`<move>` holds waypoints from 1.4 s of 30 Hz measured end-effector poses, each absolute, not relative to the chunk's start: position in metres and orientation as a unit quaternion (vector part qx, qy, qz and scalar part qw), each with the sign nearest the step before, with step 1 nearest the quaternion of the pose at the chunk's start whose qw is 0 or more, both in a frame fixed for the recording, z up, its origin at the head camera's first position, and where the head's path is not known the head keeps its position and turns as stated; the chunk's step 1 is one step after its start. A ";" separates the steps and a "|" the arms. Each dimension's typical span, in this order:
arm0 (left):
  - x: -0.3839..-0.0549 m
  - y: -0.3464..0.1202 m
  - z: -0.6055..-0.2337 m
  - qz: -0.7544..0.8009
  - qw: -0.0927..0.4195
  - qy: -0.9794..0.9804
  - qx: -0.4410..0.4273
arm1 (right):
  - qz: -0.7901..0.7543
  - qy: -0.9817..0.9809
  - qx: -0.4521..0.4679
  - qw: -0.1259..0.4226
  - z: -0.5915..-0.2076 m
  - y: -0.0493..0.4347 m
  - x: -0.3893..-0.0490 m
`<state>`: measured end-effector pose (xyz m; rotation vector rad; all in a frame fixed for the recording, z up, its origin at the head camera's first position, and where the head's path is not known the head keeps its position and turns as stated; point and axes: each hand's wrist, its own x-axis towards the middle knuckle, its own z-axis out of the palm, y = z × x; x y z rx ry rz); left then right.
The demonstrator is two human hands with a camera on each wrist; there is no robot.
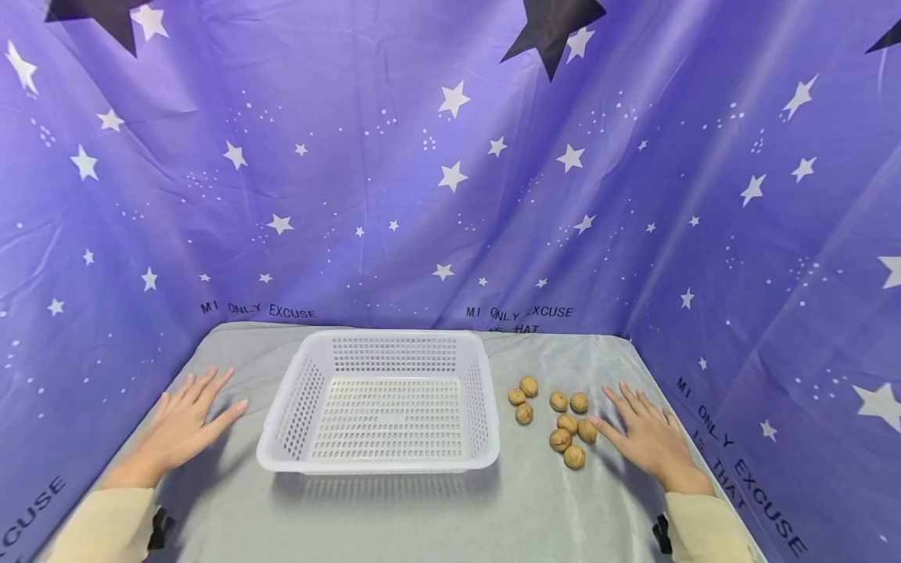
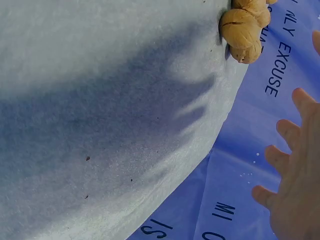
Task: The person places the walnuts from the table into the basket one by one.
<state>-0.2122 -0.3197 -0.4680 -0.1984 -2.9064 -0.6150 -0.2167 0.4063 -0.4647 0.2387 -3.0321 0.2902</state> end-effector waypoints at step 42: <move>-0.227 -0.261 -0.482 -0.703 -0.064 -0.704 -0.072 | 0.245 -0.954 0.161 0.069 -0.474 0.359 -0.270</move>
